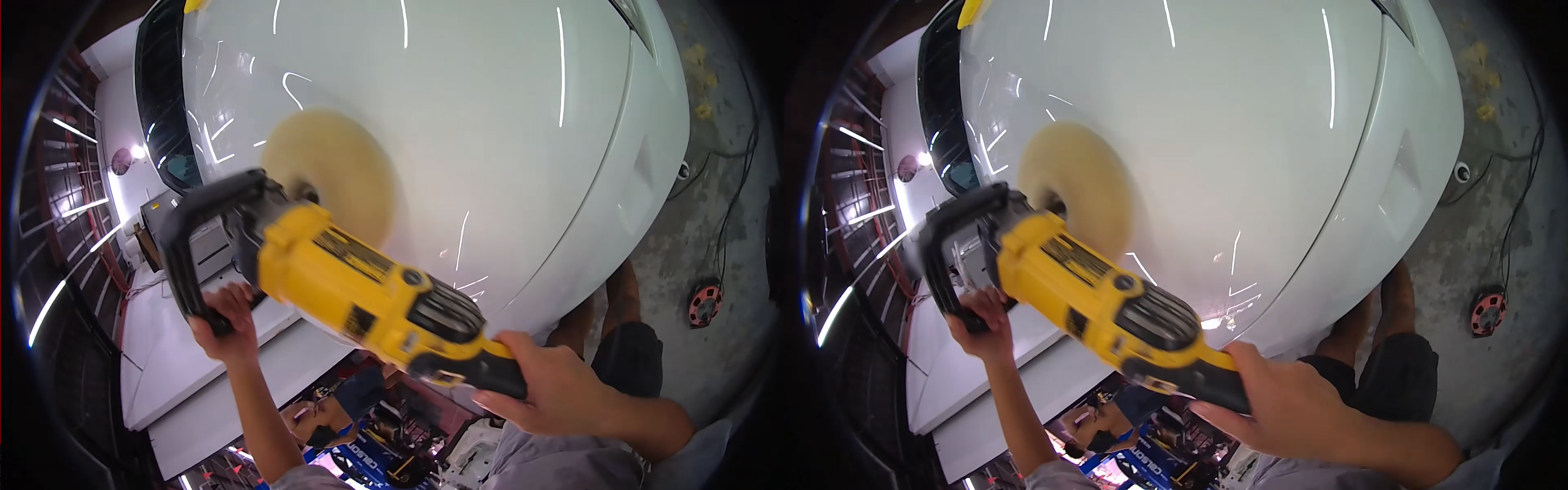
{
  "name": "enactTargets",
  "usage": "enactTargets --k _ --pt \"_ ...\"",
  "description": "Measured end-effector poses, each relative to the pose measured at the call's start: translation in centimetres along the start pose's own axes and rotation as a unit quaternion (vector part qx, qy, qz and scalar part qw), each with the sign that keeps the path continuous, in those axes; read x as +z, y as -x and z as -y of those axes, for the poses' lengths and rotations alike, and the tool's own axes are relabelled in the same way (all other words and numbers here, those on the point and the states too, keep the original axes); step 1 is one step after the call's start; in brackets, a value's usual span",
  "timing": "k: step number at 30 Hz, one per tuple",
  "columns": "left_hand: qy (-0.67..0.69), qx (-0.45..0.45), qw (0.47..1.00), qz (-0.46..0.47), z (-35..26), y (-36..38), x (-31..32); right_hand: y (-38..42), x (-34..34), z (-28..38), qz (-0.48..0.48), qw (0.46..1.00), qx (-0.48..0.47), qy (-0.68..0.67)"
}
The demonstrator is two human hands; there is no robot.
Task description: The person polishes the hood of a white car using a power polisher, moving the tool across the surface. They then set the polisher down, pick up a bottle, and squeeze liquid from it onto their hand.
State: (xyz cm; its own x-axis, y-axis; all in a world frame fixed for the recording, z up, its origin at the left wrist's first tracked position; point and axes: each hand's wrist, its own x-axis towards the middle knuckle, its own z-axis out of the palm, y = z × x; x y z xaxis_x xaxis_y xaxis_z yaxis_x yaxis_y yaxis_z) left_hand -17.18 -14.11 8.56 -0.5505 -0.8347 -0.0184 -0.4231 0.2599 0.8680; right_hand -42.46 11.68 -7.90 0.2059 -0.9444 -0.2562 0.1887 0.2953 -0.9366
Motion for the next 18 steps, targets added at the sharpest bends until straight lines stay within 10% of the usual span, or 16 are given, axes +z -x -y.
enactTargets --k 18 --pt "-0.026 0.003 0.998 -0.059 4.4 17.4 5.0 9.1 2.3 -9.1 0.017 0.990 0.062 0.128"
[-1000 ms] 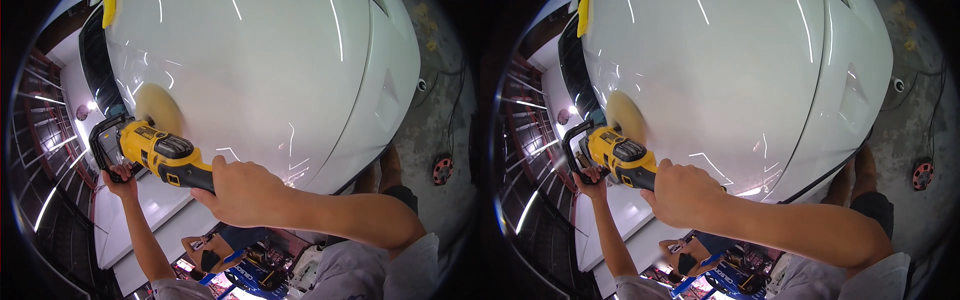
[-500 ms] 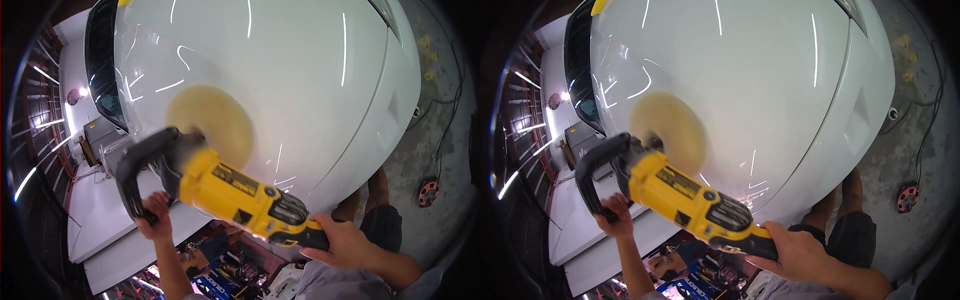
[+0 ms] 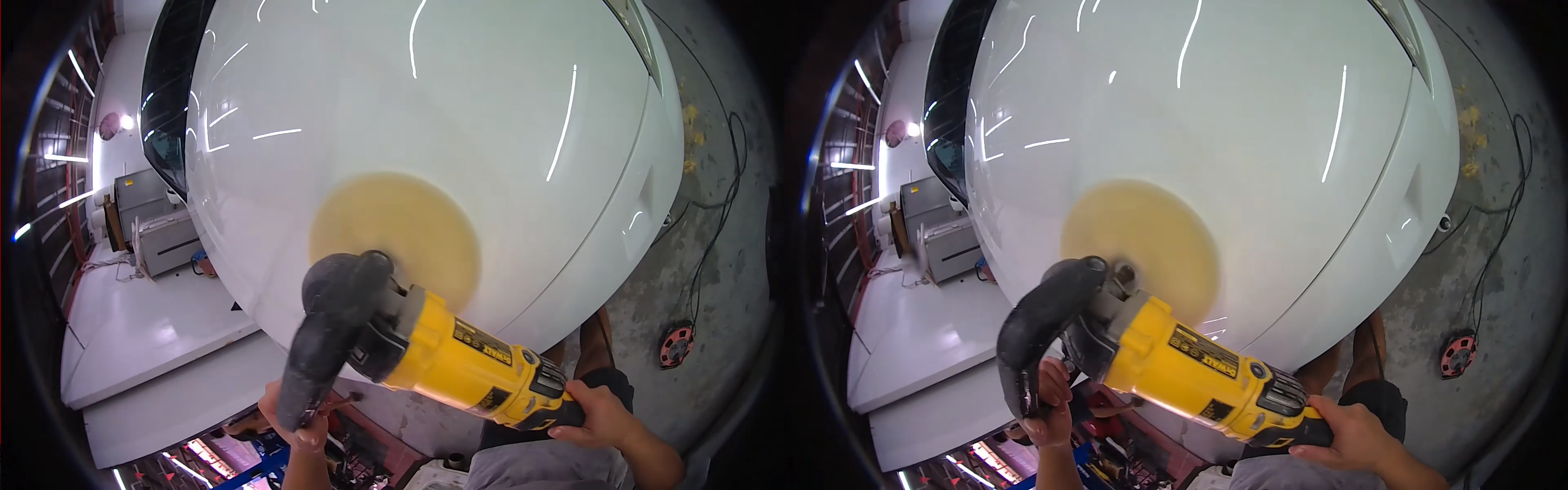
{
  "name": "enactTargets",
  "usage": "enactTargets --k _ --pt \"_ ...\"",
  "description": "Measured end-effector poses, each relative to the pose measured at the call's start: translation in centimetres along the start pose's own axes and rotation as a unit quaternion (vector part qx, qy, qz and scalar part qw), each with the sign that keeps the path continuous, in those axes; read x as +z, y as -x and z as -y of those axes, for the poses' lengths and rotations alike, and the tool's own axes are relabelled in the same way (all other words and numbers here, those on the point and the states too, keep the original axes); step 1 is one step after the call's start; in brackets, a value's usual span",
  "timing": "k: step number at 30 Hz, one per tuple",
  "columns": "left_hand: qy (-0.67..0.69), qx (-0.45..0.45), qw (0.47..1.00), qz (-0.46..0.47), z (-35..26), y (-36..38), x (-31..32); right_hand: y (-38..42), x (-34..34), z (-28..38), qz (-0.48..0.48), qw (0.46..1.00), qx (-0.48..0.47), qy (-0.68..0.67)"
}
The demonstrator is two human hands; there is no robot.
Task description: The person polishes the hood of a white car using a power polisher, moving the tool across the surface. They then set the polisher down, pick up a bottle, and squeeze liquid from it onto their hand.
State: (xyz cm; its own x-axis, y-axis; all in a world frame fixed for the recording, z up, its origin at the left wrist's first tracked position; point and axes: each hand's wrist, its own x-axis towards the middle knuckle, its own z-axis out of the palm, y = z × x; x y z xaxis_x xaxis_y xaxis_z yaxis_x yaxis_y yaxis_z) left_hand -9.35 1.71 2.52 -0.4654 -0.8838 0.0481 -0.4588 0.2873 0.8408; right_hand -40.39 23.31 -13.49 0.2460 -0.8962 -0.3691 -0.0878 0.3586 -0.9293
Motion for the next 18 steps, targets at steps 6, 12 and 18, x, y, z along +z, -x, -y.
enactTargets --k 6,12,18 --pt "0.019 0.000 0.994 -0.111 4.9 6.3 -3.7 1.4 5.2 -0.7 0.029 0.999 0.019 -0.024" --pt "0.059 0.057 0.990 -0.112 5.0 6.4 -3.0 -1.5 7.5 0.2 0.047 0.998 0.015 -0.031" --pt "-0.157 0.013 0.984 -0.079 5.4 4.1 -4.2 -0.4 5.8 0.0 -0.014 1.000 0.015 -0.021"
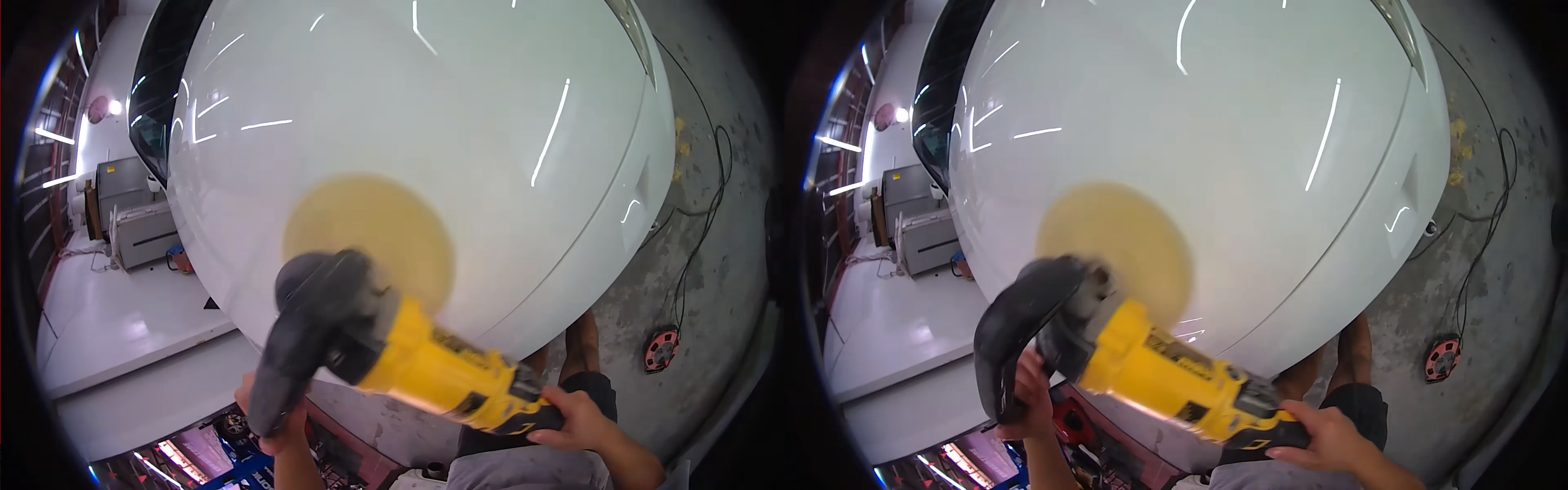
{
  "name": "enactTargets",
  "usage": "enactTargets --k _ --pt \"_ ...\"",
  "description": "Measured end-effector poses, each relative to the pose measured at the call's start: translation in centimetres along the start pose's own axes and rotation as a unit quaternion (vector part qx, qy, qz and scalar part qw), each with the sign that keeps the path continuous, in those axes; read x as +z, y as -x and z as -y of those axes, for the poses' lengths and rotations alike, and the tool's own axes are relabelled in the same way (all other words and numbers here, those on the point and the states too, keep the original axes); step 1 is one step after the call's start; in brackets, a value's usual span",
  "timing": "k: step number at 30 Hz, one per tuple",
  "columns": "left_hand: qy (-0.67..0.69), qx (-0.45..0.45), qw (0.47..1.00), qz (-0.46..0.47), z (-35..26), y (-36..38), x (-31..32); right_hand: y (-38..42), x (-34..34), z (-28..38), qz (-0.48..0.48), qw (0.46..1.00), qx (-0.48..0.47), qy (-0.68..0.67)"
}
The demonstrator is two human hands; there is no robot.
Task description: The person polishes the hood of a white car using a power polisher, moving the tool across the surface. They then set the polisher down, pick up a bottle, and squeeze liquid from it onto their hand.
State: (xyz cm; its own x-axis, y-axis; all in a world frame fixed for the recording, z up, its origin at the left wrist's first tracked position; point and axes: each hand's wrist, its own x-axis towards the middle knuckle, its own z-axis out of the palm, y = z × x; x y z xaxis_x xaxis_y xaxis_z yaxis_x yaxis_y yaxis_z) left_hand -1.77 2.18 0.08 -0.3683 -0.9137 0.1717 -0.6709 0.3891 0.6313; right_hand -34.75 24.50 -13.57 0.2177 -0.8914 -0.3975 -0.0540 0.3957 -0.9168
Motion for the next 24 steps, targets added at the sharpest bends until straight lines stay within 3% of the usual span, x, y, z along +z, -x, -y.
enactTargets --k 2,3,4,6,8,9,11,13,14,16,21,23,24 --pt "0.246 -0.018 0.969 -0.003 -0.3 -2.5 2.8 1.2 -1.0 -0.1 -0.012 0.999 0.013 -0.031" --pt "0.322 0.213 0.914 0.122 -3.0 -7.8 5.5 1.5 -1.1 -0.1 -0.028 0.997 0.027 -0.067" --pt "0.286 0.220 0.926 0.111 -3.0 -8.0 5.8 1.5 -0.5 -0.2 -0.099 0.990 -0.017 -0.100" --pt "0.251 0.223 0.936 0.104 -3.6 -7.7 7.0 1.7 0.0 -0.6 -0.097 0.991 -0.011 -0.094" --pt "0.340 0.152 0.927 -0.035 -4.6 -6.8 8.2 2.5 0.5 -2.6 -0.070 0.996 0.013 -0.048" --pt "0.342 0.151 0.927 -0.034 -4.4 -6.1 7.7 2.2 0.4 -2.0 -0.071 0.996 0.015 -0.047" --pt "0.173 0.034 0.984 -0.002 -3.3 -3.8 5.1 1.1 0.5 0.1 -0.035 0.998 0.042 -0.014" --pt "0.255 0.009 0.967 -0.013 -0.9 -1.8 3.2 0.5 1.2 -0.9 -0.016 0.998 0.050 0.020" --pt "0.256 0.007 0.967 -0.010 0.2 -0.2 2.0 0.1 1.5 -1.2 -0.009 0.999 0.031 0.028" --pt "0.091 0.015 0.995 0.040 1.2 2.9 0.3 -0.6 2.2 -1.6 0.008 0.999 0.006 0.048" --pt "0.011 0.007 1.000 0.029 -1.2 5.1 2.1 -0.8 -1.3 -2.4 0.049 0.994 -0.009 0.097" --pt "-0.067 -0.002 0.994 -0.090 0.4 8.6 2.2 -0.4 -3.1 -3.0 0.072 0.991 -0.004 0.111" --pt "-0.007 0.017 1.000 -0.006 -3.5 5.1 4.5 -0.1 -4.1 -3.2 0.059 0.992 -0.014 0.110"
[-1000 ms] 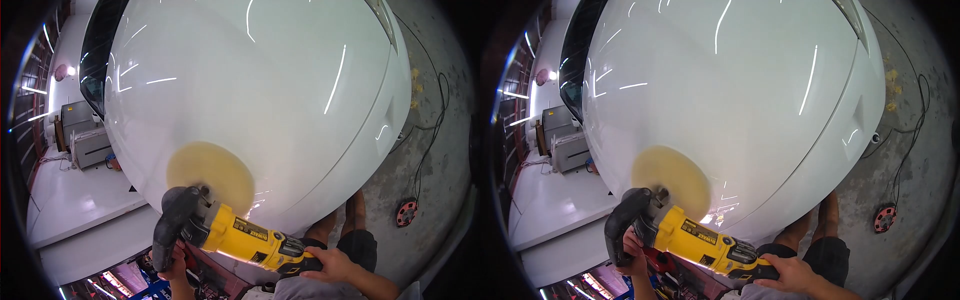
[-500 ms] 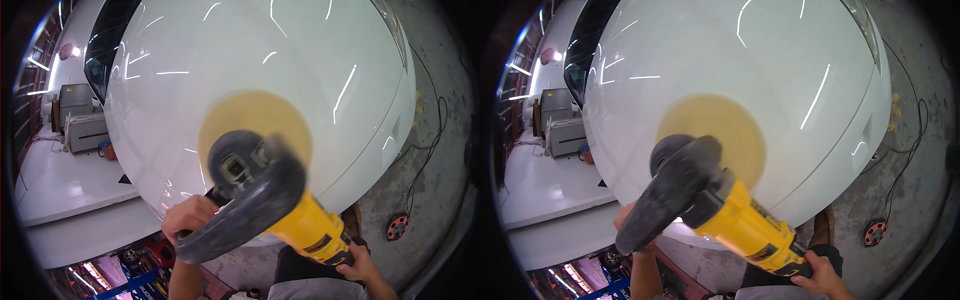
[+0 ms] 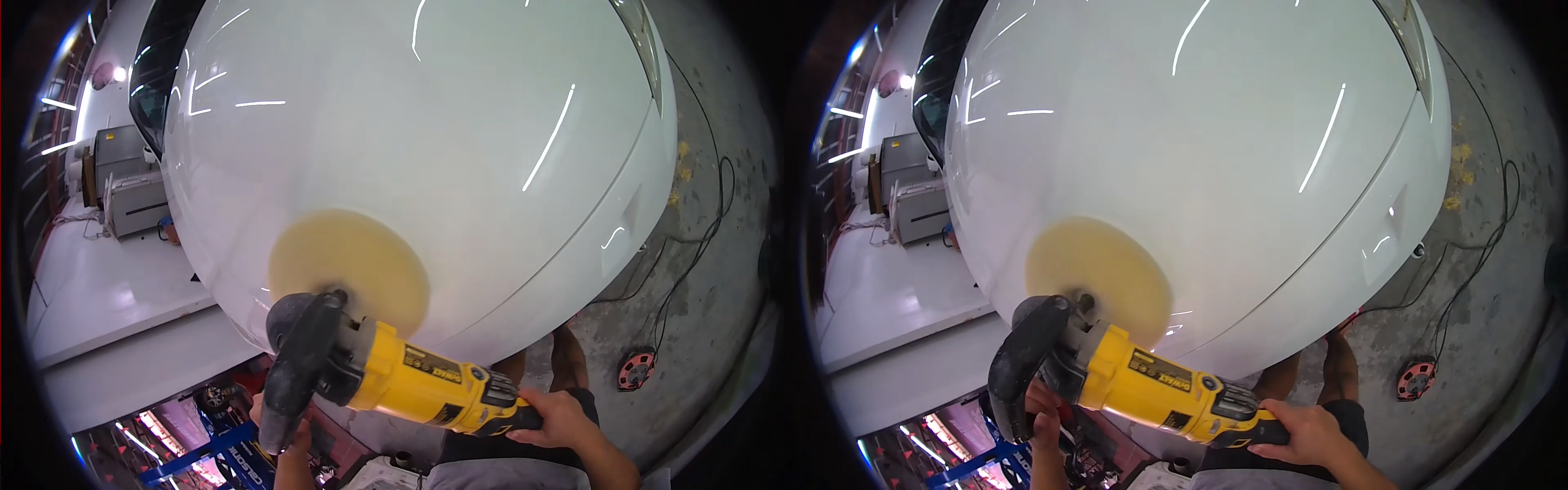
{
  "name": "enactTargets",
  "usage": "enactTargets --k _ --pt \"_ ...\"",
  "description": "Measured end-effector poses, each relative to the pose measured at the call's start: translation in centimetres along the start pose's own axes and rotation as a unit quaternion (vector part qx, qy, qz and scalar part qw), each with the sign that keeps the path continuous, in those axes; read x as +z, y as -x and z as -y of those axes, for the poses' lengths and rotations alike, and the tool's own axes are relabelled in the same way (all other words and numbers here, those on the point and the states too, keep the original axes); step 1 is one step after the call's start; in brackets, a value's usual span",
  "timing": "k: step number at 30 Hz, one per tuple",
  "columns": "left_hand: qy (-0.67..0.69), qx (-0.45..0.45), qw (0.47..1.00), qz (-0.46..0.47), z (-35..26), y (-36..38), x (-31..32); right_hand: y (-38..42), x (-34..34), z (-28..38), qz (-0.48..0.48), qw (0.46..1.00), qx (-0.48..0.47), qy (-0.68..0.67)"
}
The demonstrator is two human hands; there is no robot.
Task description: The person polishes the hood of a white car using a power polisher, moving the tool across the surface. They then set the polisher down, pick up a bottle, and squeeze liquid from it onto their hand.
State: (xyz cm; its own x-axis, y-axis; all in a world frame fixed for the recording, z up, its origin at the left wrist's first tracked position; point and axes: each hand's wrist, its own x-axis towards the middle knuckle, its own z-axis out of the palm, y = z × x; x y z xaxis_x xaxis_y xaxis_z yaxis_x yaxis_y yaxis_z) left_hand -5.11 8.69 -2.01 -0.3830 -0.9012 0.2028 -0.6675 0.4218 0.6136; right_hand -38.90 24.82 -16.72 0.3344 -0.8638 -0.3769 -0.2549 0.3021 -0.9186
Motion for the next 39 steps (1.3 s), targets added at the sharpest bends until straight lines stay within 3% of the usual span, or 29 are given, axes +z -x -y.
enactTargets --k 3,7,9,10,14,18,19,20,21,23,25,27,29,30,32,33,35,36,39 --pt "0.044 0.032 0.998 -0.025 -1.1 -0.9 3.2 1.6 -3.2 -1.1 -0.001 1.000 0.001 -0.007" --pt "0.119 -0.004 0.991 -0.055 -3.2 -2.9 7.6 3.4 -6.2 -2.8 -0.021 0.999 0.021 -0.031" --pt "0.246 0.014 0.968 -0.047 -5.2 -5.4 9.3 3.9 -6.3 -4.3 -0.047 0.997 0.034 -0.055" --pt "0.158 0.045 0.986 0.029 -5.6 -6.5 8.9 4.1 -6.2 -5.1 -0.061 0.997 0.020 -0.045" --pt "0.219 0.076 0.970 0.078 -5.7 -8.0 9.6 4.8 -4.6 -5.7 -0.112 0.986 0.038 -0.122" --pt "0.207 0.067 0.974 0.062 -5.4 -6.1 8.5 4.6 -2.7 -4.8 -0.064 0.991 0.040 -0.113" --pt "0.204 0.049 0.978 0.005 -5.3 -5.0 8.4 4.0 -2.0 -4.7 -0.067 0.990 0.040 -0.113" --pt "0.203 0.032 0.977 -0.054 -5.1 -4.2 8.3 3.2 -1.1 -4.8 -0.091 0.991 -0.049 -0.079" --pt "0.205 0.035 0.977 -0.055 -4.9 -3.8 7.6 2.6 -0.3 -4.5 -0.114 0.983 -0.137 -0.042" --pt "0.075 0.004 0.997 -0.021 -4.5 -3.0 5.3 2.2 0.6 -2.4 -0.116 0.983 -0.134 -0.055" --pt "0.083 0.010 0.996 -0.042 -3.5 -2.0 4.2 2.5 2.0 -1.8 0.049 0.957 0.060 -0.279" --pt "0.063 0.035 0.996 -0.054 -2.6 -1.6 3.2 2.2 3.3 -1.5 0.041 0.959 0.061 -0.273" --pt "0.107 0.035 0.989 -0.098 -2.4 -1.9 3.4 2.1 5.4 -2.4 -0.010 0.975 -0.040 -0.220" --pt "0.126 0.043 0.989 -0.063 -1.8 -1.7 3.1 2.2 5.7 -1.8 -0.012 0.976 -0.040 -0.215" --pt "0.138 0.071 0.988 -0.024 -1.6 -2.4 3.2 2.0 5.6 -0.1 -0.103 0.981 -0.078 -0.147" --pt "0.143 0.073 0.987 -0.030 -1.6 -2.7 3.8 2.0 5.7 0.1 -0.104 0.982 -0.079 -0.140" --pt "0.219 0.107 0.970 -0.026 -1.5 -3.1 5.0 2.1 5.9 0.2 -0.172 0.981 0.015 -0.089" --pt "0.224 0.110 0.968 -0.030 -1.2 -3.3 5.1 1.8 6.4 0.2 -0.239 0.970 0.016 -0.042" --pt "0.225 0.151 0.963 0.020 -0.5 -4.4 5.2 1.6 7.6 0.3 -0.304 0.952 0.028 -0.019"
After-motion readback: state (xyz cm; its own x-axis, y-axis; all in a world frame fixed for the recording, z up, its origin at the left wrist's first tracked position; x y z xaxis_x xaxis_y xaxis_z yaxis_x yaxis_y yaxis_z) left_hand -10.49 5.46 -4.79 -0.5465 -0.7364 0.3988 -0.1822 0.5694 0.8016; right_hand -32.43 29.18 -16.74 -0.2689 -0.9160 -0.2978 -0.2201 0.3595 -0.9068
